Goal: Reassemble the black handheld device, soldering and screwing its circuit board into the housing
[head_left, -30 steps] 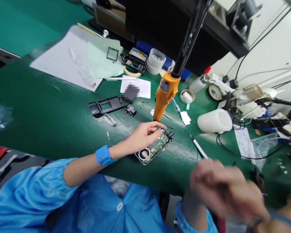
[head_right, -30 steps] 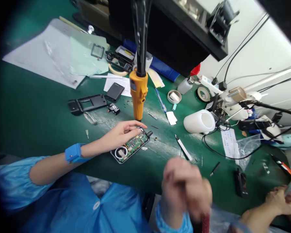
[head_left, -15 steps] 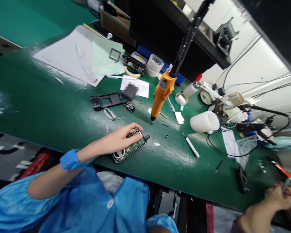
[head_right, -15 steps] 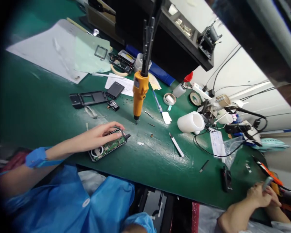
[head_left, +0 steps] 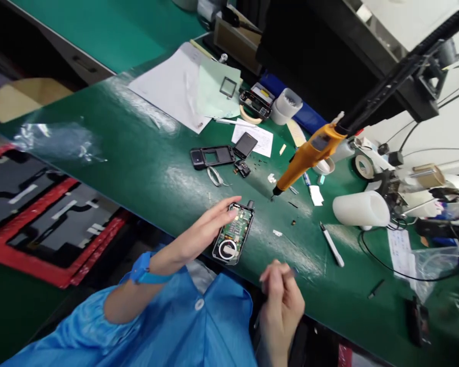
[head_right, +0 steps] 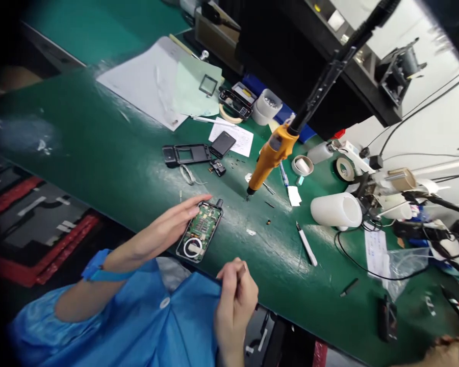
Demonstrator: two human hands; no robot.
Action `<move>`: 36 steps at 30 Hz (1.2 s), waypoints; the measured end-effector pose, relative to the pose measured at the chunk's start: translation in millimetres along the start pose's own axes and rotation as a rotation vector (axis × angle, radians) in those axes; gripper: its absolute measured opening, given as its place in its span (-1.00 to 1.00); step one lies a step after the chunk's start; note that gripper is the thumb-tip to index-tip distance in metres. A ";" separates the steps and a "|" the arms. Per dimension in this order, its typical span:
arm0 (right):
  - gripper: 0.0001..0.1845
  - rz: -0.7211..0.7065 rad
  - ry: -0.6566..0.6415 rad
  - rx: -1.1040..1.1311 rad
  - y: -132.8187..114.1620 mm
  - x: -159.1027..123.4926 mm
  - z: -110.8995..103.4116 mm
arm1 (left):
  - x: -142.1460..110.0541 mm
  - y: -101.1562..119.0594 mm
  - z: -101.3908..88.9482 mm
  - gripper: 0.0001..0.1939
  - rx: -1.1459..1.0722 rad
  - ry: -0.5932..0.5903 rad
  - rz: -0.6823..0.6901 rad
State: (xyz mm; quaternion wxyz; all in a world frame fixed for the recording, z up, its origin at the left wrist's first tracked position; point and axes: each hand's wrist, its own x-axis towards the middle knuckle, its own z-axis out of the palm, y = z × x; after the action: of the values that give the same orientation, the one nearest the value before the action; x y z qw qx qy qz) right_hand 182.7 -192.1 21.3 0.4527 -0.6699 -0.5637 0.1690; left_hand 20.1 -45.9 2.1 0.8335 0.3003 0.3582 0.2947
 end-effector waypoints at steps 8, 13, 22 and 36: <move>-0.45 0.326 -0.131 0.219 3.3 7.0 26.9 | -19.9 -8.8 -3.9 -0.21 -0.235 -0.091 0.020; -0.36 0.457 -0.165 0.343 -2.2 6.1 30.1 | -27.3 -12.7 -3.7 -0.16 -0.304 -0.093 0.065; -0.36 0.531 -0.113 0.497 -1.4 1.7 30.3 | -33.3 -18.4 1.0 -0.42 -0.231 -0.150 0.034; -0.37 0.605 -0.125 0.658 -3.1 2.2 35.8 | -48.8 -44.0 1.1 -0.18 0.015 -0.216 0.182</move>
State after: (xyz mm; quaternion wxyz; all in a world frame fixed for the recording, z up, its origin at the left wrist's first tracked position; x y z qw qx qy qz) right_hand 155.2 -175.3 5.4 0.5370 -0.6136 -0.2849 0.5040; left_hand 5.3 -109.1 -8.1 0.8347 0.3678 0.2399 0.3324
